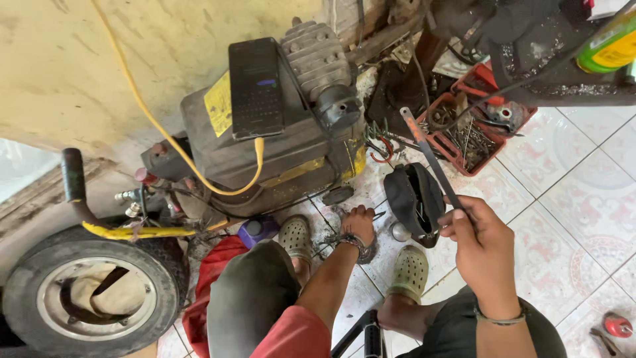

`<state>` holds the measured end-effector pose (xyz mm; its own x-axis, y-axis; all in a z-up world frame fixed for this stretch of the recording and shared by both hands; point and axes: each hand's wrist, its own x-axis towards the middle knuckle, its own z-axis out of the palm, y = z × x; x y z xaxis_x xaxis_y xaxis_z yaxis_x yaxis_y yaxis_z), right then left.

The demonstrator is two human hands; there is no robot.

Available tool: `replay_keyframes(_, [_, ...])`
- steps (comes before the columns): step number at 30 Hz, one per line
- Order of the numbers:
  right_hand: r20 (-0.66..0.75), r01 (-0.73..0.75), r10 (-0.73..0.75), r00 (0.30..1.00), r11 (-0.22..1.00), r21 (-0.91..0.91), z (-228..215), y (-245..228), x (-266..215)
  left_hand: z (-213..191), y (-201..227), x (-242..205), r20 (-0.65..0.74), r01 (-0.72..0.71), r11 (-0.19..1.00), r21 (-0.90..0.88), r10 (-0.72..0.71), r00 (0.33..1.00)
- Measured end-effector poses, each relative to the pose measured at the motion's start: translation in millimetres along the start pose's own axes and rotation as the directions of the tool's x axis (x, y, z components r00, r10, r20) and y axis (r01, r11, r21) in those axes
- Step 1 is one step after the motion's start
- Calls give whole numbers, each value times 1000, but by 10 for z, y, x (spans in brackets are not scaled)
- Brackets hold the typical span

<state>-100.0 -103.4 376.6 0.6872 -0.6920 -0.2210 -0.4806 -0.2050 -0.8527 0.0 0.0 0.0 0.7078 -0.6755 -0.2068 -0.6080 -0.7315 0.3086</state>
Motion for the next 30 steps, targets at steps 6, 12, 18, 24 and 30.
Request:
replay_keyframes(6, [1,149,-149,989,987,58,61,19,-58,-328,37,-122,-346,-183,975,127,216,913])
replay_keyframes(12, [-27,211,-209,978,967,145,118,-52,-125,-683,357,-231,-653,-147,979,143,205,729])
replay_keyframes(18, [-192,427,-383,903,843,328,32,-20,-100,-2687,1407,-568,-673,136,972,-193,-232,702])
replay_keyframes(24, [-185,554,-522,833,788,269,-250,-570,-138,-3484,735,-644,-479,-225,727,-648,-159,863])
replay_keyframes(30, [-186,735,-720,668,677,20,-98,-501,-120,-3559,422,-853,-463,-465,70,-882,-312,830])
